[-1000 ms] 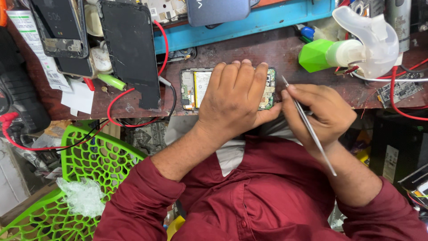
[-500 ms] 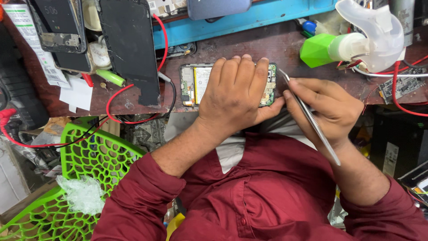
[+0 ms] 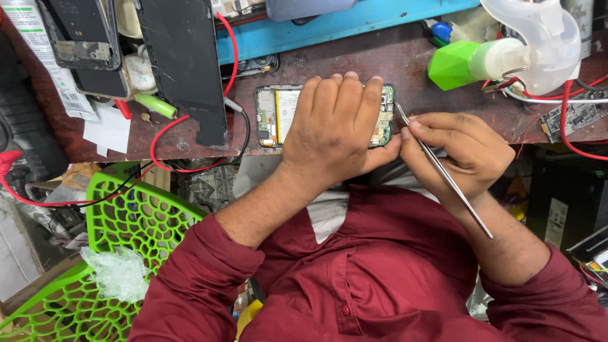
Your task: The person holds a disassembled smartphone and uses tweezers to manipulate small internal components on the motherboard. The phone is placed on a cluttered workbench while the person carefully adjusts parts near the camera module area.
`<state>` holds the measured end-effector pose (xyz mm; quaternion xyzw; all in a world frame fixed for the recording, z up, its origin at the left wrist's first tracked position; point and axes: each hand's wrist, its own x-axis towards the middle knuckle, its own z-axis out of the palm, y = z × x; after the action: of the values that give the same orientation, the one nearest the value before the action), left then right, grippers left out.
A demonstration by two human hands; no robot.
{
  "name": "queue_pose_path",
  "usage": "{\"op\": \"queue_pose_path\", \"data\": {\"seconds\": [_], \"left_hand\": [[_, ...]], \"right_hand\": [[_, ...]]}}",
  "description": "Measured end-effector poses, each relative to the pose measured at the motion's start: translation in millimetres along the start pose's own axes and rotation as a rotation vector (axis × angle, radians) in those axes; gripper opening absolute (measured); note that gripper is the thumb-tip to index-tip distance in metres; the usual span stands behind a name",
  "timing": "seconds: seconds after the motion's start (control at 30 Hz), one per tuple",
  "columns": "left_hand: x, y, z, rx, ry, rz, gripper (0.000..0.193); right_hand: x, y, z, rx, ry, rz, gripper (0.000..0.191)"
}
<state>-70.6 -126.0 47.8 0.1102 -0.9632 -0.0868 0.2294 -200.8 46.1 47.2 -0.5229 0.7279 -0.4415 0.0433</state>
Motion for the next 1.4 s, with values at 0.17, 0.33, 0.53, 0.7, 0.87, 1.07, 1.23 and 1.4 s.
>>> {"op": "queue_pose_path", "data": {"seconds": [0.17, 0.33, 0.53, 0.7, 0.87, 1.07, 1.23, 1.4], "left_hand": [[-0.1, -0.3, 1.0, 0.010, 0.008, 0.003, 0.071], [0.4, -1.7, 1.0, 0.004, -0.004, 0.011, 0.072], [0.5, -3.7, 0.0, -0.021, -0.012, 0.022, 0.072], [0.2, -3.5, 1.3, -0.024, 0.010, 0.032, 0.075], [-0.2, -4.2, 3.2, -0.038, 0.036, 0.039, 0.075], [-1.7, -4.1, 4.7, -0.035, 0.038, 0.039, 0.076], [-1.6, -3.7, 4.9, -0.026, 0.028, 0.039, 0.077], [-1.5, -4.1, 5.0, -0.025, 0.015, 0.040, 0.077]], "right_hand": [[1.7, -0.9, 1.1, 0.019, 0.003, 0.018, 0.017], [4.4, -4.3, 2.6, 0.018, 0.009, 0.023, 0.016], [12.9, -10.0, 6.4, -0.052, 0.071, -0.004, 0.017], [16.1, -10.7, 2.9, -0.048, 0.062, -0.014, 0.020], [14.7, -7.0, -0.4, -0.019, 0.032, 0.057, 0.024], [8.5, -3.4, -4.1, 0.014, 0.021, 0.073, 0.023], [7.7, -4.7, -7.0, 0.063, 0.028, 0.195, 0.024], [16.5, -9.5, -11.1, 0.154, 0.014, 0.252, 0.026]]}}
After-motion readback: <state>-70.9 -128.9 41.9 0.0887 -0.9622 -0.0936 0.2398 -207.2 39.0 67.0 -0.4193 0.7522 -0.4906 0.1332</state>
